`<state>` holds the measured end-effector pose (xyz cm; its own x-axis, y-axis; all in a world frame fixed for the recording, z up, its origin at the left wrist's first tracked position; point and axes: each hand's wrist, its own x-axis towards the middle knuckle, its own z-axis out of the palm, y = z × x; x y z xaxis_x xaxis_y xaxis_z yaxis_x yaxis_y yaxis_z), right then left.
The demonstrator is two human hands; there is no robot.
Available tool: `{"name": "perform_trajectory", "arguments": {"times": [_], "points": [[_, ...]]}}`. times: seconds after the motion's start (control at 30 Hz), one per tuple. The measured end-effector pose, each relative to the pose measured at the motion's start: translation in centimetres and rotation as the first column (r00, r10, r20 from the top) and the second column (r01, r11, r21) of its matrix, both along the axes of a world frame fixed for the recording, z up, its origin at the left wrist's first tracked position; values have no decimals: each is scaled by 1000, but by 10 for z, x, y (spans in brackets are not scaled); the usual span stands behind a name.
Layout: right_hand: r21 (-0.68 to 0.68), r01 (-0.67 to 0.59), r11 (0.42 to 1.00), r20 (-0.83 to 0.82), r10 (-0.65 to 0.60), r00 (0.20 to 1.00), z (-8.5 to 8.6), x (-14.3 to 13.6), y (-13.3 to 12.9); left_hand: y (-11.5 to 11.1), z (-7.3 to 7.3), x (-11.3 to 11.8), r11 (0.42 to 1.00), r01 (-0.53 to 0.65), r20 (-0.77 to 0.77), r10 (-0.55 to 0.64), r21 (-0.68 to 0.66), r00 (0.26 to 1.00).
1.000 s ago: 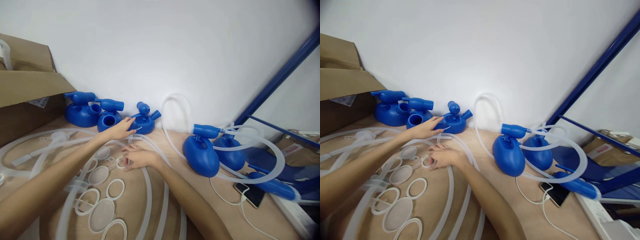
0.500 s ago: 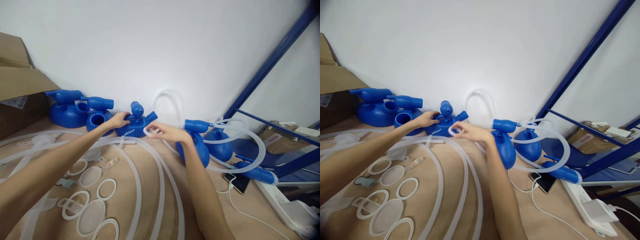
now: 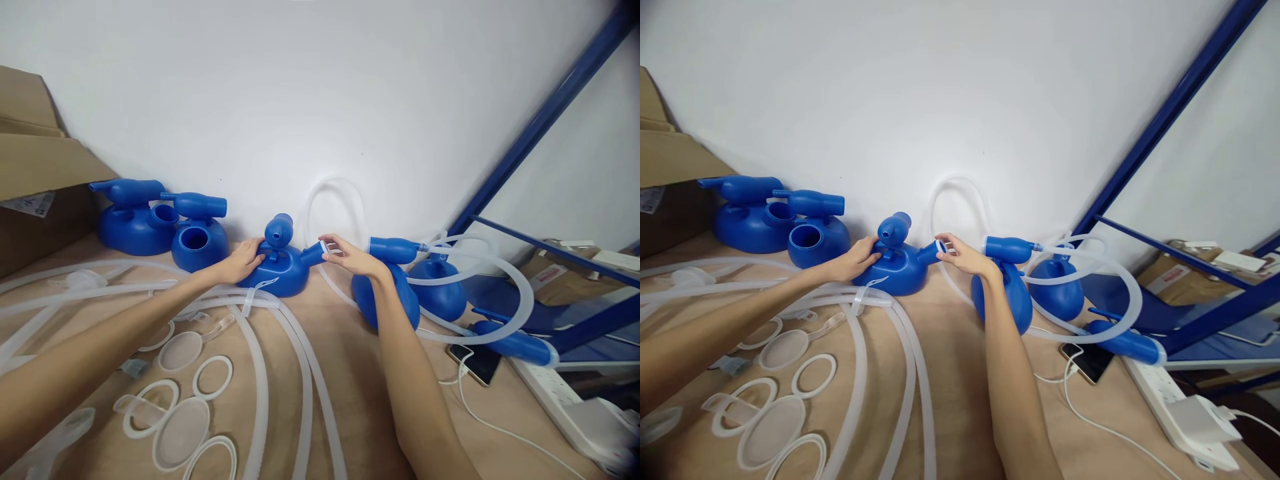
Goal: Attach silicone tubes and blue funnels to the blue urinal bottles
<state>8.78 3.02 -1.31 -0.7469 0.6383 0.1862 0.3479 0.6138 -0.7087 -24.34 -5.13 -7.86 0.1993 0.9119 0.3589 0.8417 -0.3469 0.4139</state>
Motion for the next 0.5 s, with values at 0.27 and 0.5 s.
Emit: {"name": "perform_trajectory", "arguments": {"times": [0.27,0.5], "points": [[154,118,981,-44,-112,993,-31,-19,-14,0,-6,2,1000,-3,10,3,22,1000],[210,178,961,-202,-135,970,-51,-28,-22,-2,-6,3,1000,-22,5,22,16,1000]]}}
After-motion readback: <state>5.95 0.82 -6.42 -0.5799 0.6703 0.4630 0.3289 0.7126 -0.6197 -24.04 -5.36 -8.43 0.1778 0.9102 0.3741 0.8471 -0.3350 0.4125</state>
